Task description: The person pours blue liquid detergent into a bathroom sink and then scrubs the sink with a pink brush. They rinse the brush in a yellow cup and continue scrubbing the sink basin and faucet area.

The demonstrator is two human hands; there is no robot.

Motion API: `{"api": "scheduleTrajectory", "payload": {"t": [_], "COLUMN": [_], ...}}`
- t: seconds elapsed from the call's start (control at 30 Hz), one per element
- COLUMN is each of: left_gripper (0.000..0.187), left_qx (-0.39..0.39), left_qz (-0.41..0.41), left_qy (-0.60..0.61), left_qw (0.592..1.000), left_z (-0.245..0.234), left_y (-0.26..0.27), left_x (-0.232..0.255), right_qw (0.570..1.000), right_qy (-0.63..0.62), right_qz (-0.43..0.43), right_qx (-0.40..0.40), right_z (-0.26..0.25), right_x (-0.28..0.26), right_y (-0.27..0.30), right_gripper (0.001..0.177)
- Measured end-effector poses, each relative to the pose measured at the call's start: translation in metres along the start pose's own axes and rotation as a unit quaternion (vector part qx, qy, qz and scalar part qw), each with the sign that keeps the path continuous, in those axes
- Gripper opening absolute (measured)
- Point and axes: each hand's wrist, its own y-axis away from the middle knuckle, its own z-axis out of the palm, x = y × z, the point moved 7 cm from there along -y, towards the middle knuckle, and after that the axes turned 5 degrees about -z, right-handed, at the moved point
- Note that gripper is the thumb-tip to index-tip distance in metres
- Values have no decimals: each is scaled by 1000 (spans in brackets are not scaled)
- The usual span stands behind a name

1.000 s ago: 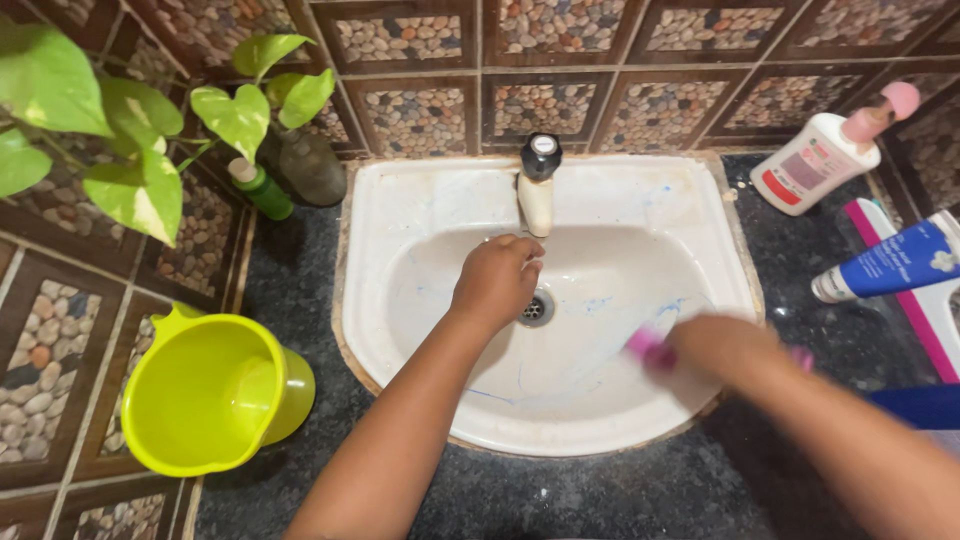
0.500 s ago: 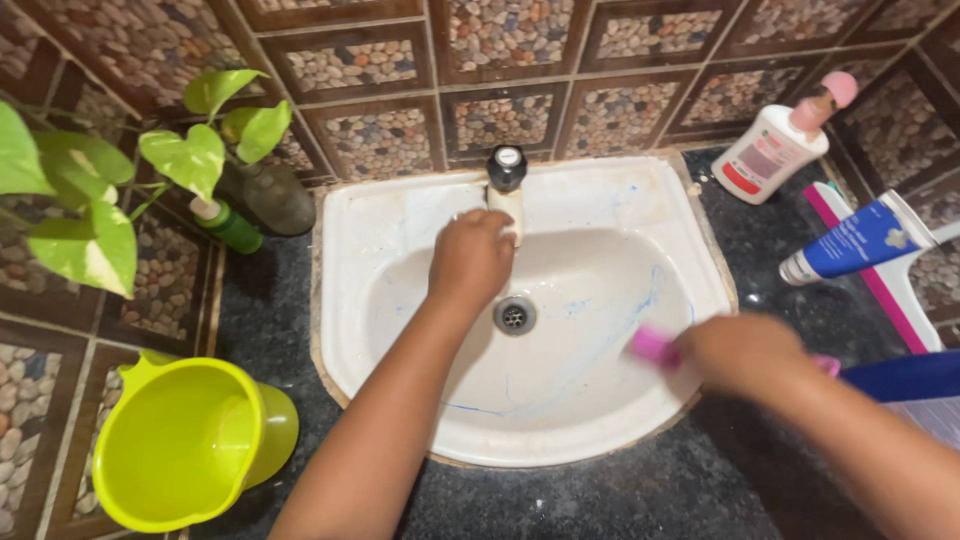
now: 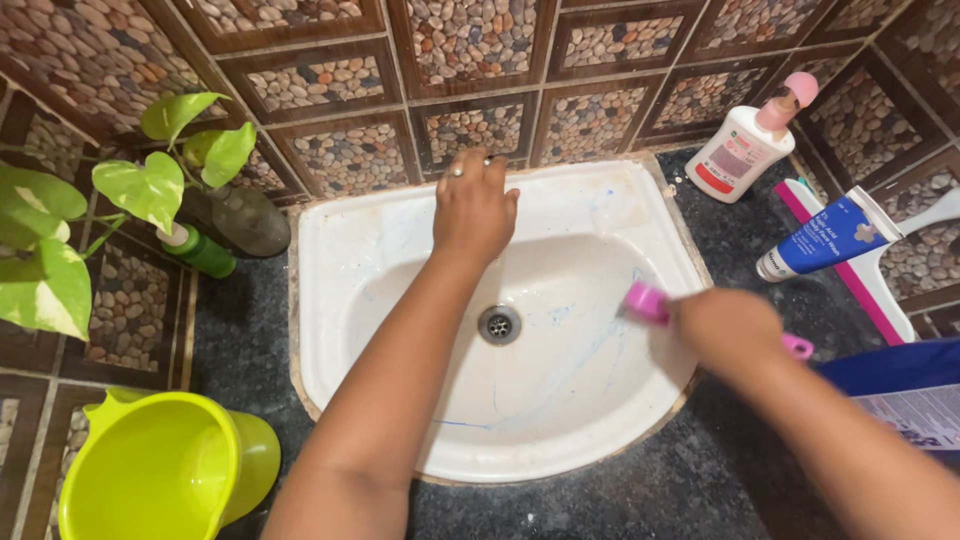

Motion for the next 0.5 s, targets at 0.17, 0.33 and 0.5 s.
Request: {"api": "scheduleTrajectory", "payload": {"t": [0.17,0.33,0.5], "left_gripper": [46,38,34], "left_qx": [-21,-33,-29], "left_qz": [-28,-26,-36], "left_qy": [-10,-31,2], "left_qw": [999,999,999], "left_z": [26,41,37], "left_y": [-10,-16,-18], "left_x": [-16,-30,-32], "right_qw": [989,995,982], "right_qy": [-52,-25,-166], "right_qz": [-97,-55,-85], "right_qx": [-98,78,-29], "right_z": [43,21,65], "right_x": [-72,-22,-83], "right_y": [6,-75,-57], "right_gripper": [32,32,33]}}
